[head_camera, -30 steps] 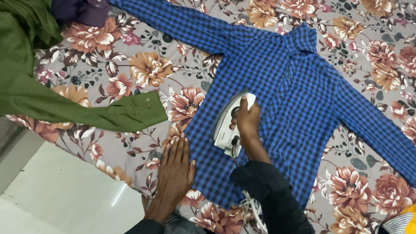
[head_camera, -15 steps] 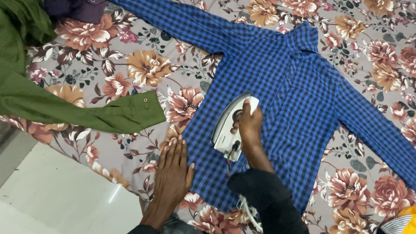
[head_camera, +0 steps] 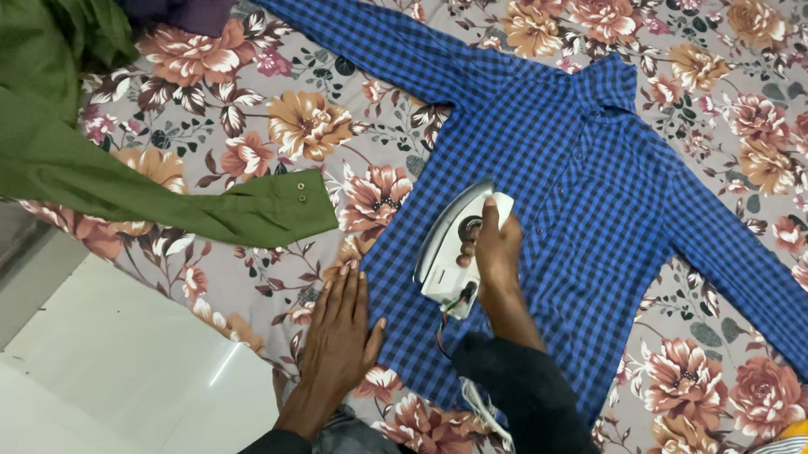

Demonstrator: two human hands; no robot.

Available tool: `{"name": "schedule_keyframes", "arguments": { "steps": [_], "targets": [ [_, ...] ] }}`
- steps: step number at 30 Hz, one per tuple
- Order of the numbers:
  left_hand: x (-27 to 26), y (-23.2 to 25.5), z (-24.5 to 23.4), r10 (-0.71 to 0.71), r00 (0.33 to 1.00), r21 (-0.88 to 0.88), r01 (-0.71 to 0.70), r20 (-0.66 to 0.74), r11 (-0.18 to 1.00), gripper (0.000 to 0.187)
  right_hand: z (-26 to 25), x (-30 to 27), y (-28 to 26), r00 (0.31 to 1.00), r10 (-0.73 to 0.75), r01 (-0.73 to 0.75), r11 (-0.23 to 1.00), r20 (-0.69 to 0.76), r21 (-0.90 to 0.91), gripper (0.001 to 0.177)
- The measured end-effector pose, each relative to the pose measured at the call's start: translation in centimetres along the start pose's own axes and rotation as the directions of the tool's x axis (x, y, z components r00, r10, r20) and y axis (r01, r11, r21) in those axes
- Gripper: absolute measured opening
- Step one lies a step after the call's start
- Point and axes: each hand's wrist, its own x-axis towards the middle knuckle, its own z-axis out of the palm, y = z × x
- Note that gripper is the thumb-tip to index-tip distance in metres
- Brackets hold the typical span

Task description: The person irons a blue checkered shirt laid out on a floral-patterned bed. They smooth the fabric with one hand while moving the iron over the sleeves, collar, and body of the shirt.

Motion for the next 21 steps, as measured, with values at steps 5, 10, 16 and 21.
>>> {"name": "schedule_keyframes", "arguments": {
  "steps": [5,10,16,21],
  "targets": [
    [-1.1,-0.2,0.1,-0.002,1.000,0.012,0.002,-0.006,1.000,0.072,0.7,-4.8,1.5,1.000,0.021,-0.022,0.999,0.023,0.030,0.028],
    [-1.4,-0.3,0.1,-0.021,0.999,0.044,0.019,0.036,0.999,0.073,3.7,-1.9,1.2,1.000,-0.002,0.002,1.000,-0.005,-0.005,0.028],
    [-1.2,-0.2,-0.1,-0.040,0.998,0.045,0.038,0.042,0.998,0.076,6.1,2.7,0.3,0.997,-0.082,0.080,0.992,-0.014,-0.102,0.029],
    [-1.1,0.0,-0.4,-0.037,0.998,0.025,0.036,0.055,0.999,0.074,5.7,3.0,1.0,0.999,-0.051,0.051,0.998,-0.005,-0.027,0.026]
  ]
}}
